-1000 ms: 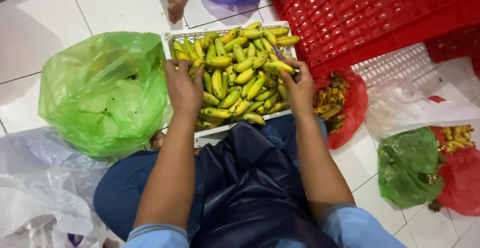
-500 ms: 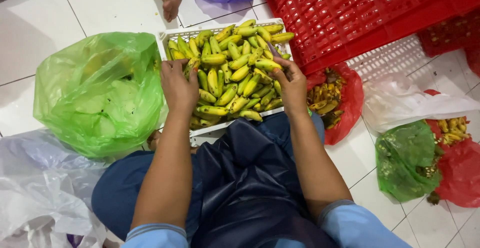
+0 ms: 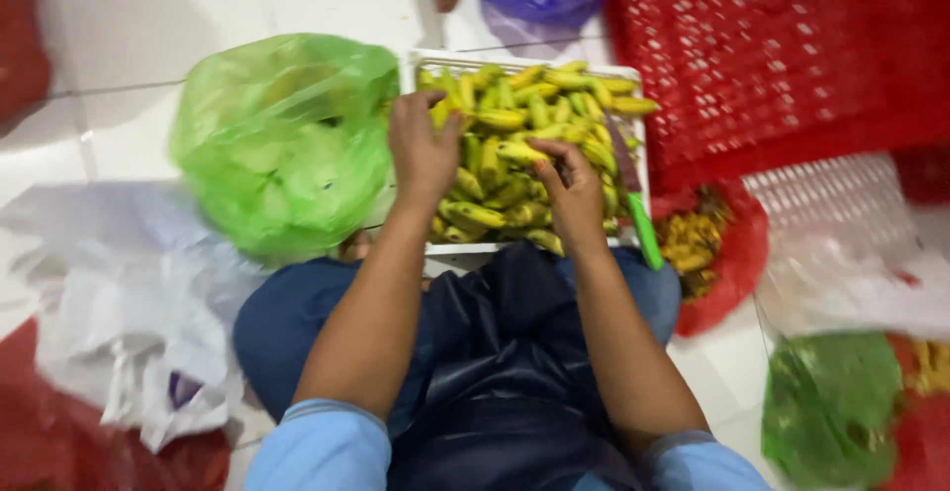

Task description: Sorting and separating bananas from bunches using a knife and placing them into different colored plastic bags on the floor.

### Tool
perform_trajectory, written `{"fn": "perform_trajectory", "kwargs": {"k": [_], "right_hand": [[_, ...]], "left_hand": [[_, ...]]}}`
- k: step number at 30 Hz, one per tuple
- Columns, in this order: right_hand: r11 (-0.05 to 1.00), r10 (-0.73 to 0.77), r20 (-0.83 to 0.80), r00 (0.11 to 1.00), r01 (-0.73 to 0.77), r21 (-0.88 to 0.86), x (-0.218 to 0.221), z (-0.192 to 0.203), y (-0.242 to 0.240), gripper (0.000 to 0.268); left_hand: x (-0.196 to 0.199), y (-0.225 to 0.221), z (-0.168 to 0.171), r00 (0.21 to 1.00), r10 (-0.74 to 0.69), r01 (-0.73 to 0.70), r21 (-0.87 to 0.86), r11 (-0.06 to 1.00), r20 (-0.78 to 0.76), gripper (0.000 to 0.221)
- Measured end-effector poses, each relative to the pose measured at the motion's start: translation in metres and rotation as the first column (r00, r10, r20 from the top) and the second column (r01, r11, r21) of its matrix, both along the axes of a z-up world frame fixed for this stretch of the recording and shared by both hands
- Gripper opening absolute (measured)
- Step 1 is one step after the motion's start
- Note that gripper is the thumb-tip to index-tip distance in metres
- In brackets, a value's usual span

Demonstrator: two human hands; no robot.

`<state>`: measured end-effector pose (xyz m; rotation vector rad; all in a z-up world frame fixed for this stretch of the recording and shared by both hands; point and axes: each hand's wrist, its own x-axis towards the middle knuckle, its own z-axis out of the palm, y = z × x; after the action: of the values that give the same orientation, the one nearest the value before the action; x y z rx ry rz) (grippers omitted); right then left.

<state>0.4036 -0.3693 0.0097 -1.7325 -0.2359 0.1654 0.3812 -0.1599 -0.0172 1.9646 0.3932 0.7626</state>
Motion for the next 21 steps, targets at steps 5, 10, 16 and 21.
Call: {"fn": "perform_trajectory", "kwargs": {"k": [5,10,16,21], "right_hand": [[0.981,0.194,-0.033,0.980,-0.195,-0.007,-0.018,-0.009,0.035,0.026],[0.937,0.348,-0.111,0.931,-0.347,0.025,-0.035,-0.014,0.067,0.025],[0.852,0.523,-0.108,0.846,-0.517,0.081,-0.077,0.012,0.120,0.027],[0.630,0.777,-0.026,0.629,-0.777,0.018,-0.136,0.053,0.175,0.027]], "left_hand": [[-0.052,0.023,0.081,0.980,0.076,-0.054,-0.122,0.991,0.184,0.024],[-0.147,0.089,0.098,0.941,0.198,-0.195,-0.042,0.980,0.273,0.020],[-0.317,0.145,0.039,0.840,0.542,-0.505,0.346,0.791,-0.010,0.031],[-0.391,0.134,0.005,0.540,0.587,-0.539,0.288,0.792,-0.604,0.083]]}}
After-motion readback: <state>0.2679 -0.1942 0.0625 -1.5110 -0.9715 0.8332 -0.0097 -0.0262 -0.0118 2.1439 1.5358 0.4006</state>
